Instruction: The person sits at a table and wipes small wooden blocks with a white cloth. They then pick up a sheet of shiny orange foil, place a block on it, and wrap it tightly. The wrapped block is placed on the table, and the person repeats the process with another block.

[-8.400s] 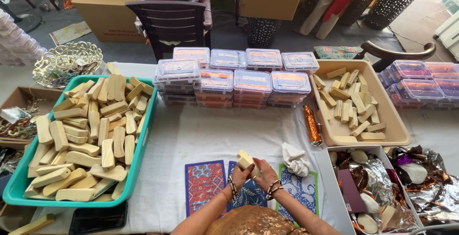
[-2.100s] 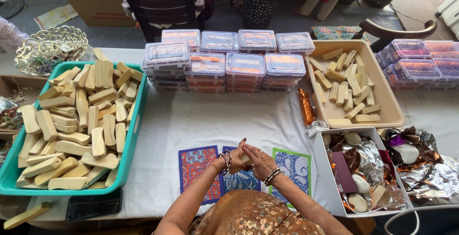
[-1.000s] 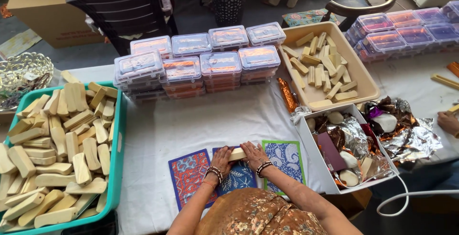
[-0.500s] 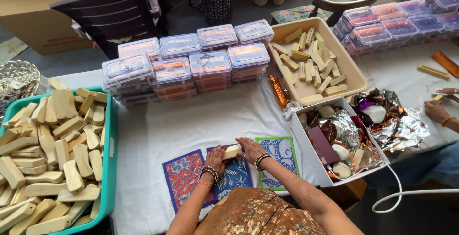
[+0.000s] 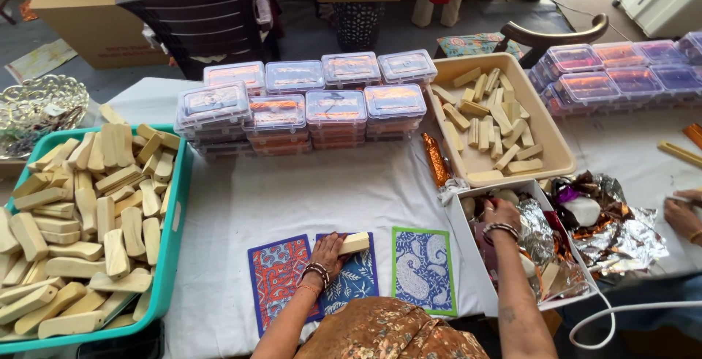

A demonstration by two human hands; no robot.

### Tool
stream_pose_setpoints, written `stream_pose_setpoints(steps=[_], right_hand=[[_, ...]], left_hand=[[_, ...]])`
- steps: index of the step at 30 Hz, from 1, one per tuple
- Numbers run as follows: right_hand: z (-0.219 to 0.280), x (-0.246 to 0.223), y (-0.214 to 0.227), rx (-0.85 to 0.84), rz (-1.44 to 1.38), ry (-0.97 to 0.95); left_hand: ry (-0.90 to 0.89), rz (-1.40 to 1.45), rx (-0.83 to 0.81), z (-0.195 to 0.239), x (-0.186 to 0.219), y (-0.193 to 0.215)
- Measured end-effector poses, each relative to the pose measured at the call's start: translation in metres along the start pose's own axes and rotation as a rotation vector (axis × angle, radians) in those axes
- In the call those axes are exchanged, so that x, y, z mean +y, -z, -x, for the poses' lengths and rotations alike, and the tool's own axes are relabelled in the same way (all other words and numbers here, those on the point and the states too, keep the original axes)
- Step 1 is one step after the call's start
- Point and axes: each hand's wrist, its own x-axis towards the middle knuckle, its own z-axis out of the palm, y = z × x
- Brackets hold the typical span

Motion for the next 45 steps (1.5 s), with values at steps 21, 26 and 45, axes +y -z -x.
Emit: stream_pose_setpoints(steps=[21,26,45], right_hand=[[-0.038,0.035,0.039,-0.491,0.332,-0.231],[-0.045,0.034,0.05,-0.577,0.318,-0.224],[-0.058,0.081,0.014,-0.4,0.203,-0.161]], left_hand=[[0.103,-0.112,-0.013,0.003,-0.001,-0.007],[0.12,-0.11,0.005,0.003,-0.001,-0.008],[0.132,-0.099,0.022,0.005,0.001,-0.006]])
